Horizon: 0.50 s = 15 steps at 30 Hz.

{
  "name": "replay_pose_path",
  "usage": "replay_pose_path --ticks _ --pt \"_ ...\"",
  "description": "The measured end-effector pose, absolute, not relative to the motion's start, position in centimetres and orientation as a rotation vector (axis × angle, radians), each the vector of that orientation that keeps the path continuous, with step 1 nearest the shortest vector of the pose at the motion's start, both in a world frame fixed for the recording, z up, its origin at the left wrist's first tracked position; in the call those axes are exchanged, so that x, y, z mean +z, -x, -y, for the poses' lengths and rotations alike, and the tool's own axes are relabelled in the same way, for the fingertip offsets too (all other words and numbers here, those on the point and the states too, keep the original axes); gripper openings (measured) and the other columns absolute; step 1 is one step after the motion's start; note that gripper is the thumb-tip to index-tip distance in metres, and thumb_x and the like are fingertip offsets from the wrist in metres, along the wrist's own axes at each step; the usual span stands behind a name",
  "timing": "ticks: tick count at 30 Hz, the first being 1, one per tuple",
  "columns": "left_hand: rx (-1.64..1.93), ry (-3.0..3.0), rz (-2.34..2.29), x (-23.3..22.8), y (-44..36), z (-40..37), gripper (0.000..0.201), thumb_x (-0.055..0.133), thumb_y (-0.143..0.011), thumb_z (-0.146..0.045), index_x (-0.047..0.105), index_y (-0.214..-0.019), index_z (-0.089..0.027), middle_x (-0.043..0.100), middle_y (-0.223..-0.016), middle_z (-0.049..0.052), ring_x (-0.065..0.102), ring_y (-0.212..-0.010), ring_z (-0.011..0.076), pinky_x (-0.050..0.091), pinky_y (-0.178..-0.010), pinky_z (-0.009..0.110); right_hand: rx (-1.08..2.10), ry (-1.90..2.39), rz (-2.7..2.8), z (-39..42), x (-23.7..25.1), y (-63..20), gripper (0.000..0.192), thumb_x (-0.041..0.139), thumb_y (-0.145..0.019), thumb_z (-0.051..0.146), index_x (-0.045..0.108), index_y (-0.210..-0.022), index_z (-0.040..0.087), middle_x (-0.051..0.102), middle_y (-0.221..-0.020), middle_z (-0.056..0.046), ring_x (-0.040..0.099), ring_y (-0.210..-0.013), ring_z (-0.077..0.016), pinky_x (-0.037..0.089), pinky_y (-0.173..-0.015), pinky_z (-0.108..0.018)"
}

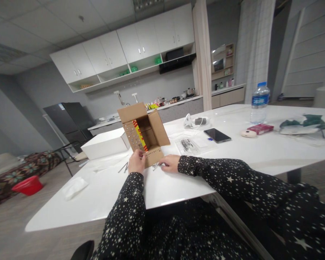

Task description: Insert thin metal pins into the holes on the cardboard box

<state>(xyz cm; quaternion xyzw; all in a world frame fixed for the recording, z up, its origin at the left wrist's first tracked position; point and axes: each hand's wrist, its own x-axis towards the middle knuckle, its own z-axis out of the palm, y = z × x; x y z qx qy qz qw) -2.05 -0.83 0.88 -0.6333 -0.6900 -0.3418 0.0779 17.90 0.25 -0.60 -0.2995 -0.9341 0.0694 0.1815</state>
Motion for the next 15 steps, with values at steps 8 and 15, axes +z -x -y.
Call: replay_pose_path --ticks 8,15 --pt "-0.949 1.903 2.087 0.95 2.23 0.71 0.016 0.052 -0.08 -0.034 0.061 -0.081 -0.02 0.066 -0.084 0.003 0.059 -0.076 0.0156 0.045 -0.073 0.028 0.195 0.853 2.626 -0.09 -0.57 -17.89 0.034 0.05 -0.075 0.023 0.068 -0.102 0.015 0.068 -0.069 -0.004 0.058 -0.063 -0.0153 0.039 -0.059 -0.023" --pt "-1.01 1.911 2.11 0.96 2.16 0.77 0.019 0.05 -0.081 -0.037 0.061 -0.085 -0.021 0.067 -0.085 0.002 0.059 -0.074 0.016 0.045 -0.071 0.029 0.203 0.864 2.638 -0.07 -0.45 -17.98 0.035 0.049 -0.076 0.024 0.068 -0.103 0.016 0.068 -0.07 -0.004 0.058 -0.065 -0.0157 0.039 -0.059 -0.023"
